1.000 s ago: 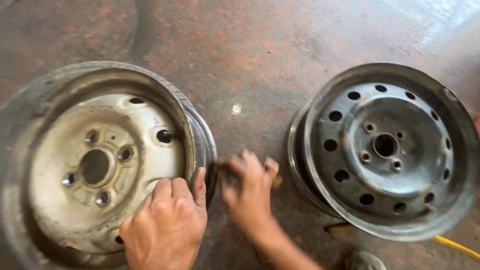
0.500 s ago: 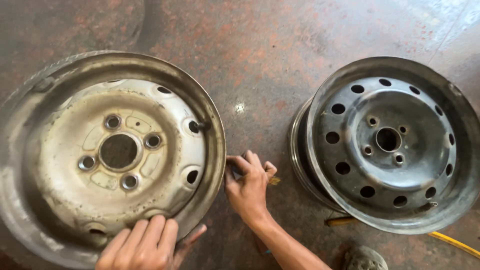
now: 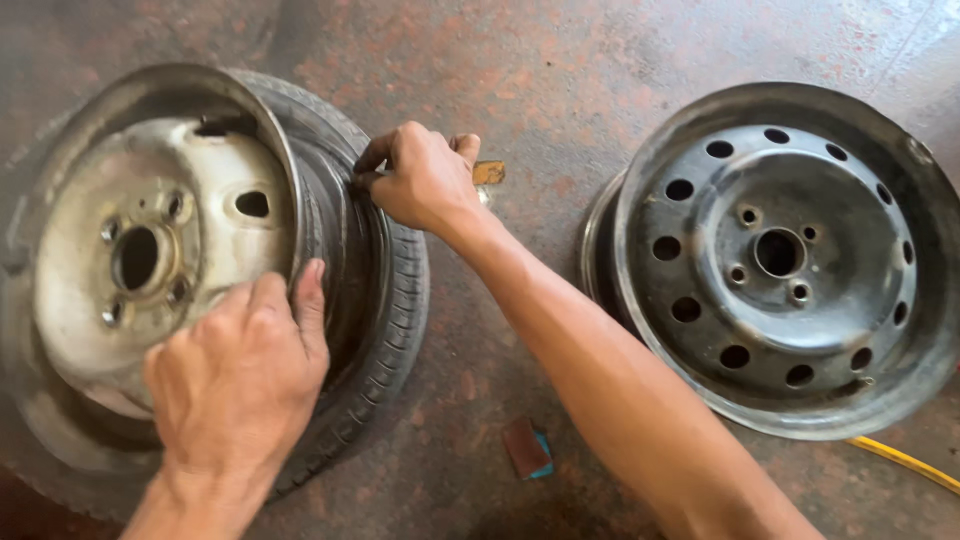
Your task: The person scrubs the rim and bead area of a car wheel using a wire brush. They rotate the wheel to clean different sections of the metal surface, focusing on the outer edge and the inner lip of the rim.
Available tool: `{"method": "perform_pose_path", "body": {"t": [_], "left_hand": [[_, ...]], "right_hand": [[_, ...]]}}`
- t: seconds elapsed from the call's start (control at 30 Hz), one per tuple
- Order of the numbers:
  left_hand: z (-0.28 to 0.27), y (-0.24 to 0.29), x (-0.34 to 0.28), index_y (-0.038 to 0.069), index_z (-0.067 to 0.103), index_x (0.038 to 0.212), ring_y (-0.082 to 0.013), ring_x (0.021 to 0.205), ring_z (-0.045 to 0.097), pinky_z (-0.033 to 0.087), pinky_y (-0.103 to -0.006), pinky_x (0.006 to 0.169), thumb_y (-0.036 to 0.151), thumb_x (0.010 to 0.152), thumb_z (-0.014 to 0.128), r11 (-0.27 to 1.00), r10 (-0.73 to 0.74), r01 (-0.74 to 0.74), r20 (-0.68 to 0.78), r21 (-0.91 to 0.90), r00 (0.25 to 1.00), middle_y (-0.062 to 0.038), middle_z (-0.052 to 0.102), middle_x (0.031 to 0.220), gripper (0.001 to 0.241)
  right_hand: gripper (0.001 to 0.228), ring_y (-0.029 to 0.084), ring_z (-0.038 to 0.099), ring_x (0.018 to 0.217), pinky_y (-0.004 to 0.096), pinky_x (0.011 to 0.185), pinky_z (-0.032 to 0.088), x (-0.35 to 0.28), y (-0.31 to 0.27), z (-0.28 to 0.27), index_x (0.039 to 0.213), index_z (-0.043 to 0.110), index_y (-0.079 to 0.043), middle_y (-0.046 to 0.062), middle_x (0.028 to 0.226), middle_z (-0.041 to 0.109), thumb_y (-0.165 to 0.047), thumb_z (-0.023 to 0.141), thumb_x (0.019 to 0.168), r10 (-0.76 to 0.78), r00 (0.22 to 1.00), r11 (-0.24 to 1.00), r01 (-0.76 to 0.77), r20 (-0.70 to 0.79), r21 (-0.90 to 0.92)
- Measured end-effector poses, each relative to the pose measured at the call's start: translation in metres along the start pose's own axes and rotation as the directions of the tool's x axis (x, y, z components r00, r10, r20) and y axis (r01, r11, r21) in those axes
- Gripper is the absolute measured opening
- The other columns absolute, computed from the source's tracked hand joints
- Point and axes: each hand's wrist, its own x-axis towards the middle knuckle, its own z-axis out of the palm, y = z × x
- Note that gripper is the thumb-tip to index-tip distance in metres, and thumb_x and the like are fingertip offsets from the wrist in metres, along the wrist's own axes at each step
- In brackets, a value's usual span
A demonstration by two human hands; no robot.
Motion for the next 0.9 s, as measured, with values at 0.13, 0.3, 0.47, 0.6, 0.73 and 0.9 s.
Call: {"method": "perform_pose_path", "body": {"t": [0.13,0.3,0.47,0.6,0.73,0.9], "left_hand": [[0.008,0.017,-0.004,0.013,0.065,0.068,-0.0302,0.049,0.065,0.051,-0.0440,0.044,0.044,0.104,0.059,1.000,-0.012,0.012,-0.064,-0.003,0.998,-0.009,0.068,0.066,0.048],[0.015,0.030,0.001,0.014,0.063,0.065,-0.0267,0.049,0.066,0.051,-0.0393,0.043,0.045,0.100,0.062,0.999,-0.029,0.023,-0.135,-0.041,0.990,-0.008,0.066,0.064,0.047],[0.016,0.019,-0.001,0.014,0.061,0.065,-0.0254,0.052,0.066,0.049,-0.0385,0.044,0.043,0.101,0.064,0.999,-0.020,0.016,-0.129,-0.030,0.991,-0.006,0.065,0.064,0.047],[0.010,0.023,0.002,0.016,0.060,0.061,-0.0257,0.048,0.065,0.049,-0.0393,0.042,0.045,0.098,0.065,0.999,-0.042,0.038,-0.120,-0.030,0.992,-0.006,0.064,0.061,0.048],[0.016,0.020,0.000,0.015,0.058,0.062,-0.0254,0.051,0.065,0.048,-0.0396,0.044,0.045,0.098,0.065,0.998,-0.044,0.037,-0.124,-0.052,0.991,-0.005,0.061,0.062,0.047],[0.018,0.018,-0.003,0.016,0.056,0.062,-0.0260,0.050,0.063,0.048,-0.0403,0.044,0.044,0.098,0.065,0.999,-0.025,0.021,-0.113,-0.031,0.993,-0.005,0.060,0.063,0.047]], "right_hand": [[0.015,0.033,0.064,0.111,0.049,0.100,0.034,-0.050,0.022,0.035,0.096,0.077,-0.012,0.018,0.110,0.070,-0.019,0.076,0.082,-0.232,0.895,0.973,0.207,-0.380,-0.105],[0.011,0.030,0.066,0.096,0.050,0.099,0.029,-0.105,0.027,0.059,0.092,0.078,-0.014,0.011,0.086,0.067,-0.019,0.073,0.083,-0.111,0.882,0.989,0.144,-0.458,0.036],[0.010,0.030,0.066,0.095,0.050,0.090,0.032,-0.035,0.025,0.052,0.095,0.078,-0.016,0.009,0.090,0.068,-0.022,0.074,0.088,-0.127,0.883,0.988,0.155,-0.451,0.025],[0.014,0.031,0.064,0.099,0.050,0.094,0.033,-0.097,0.024,0.054,0.095,0.077,-0.016,0.014,0.096,0.063,-0.018,0.075,0.081,-0.276,0.801,0.960,0.255,-0.532,-0.113],[0.010,0.029,0.063,0.093,0.047,0.090,0.036,-0.049,0.040,0.051,0.098,0.076,-0.014,0.009,0.091,0.062,-0.018,0.076,0.089,-0.255,0.875,0.958,0.286,-0.412,0.015],[0.020,0.028,0.063,0.092,0.054,0.090,0.032,-0.023,0.048,0.045,0.102,0.074,-0.007,0.008,0.088,0.064,-0.018,0.076,0.085,-0.419,0.808,0.902,0.424,-0.413,-0.085]]}}
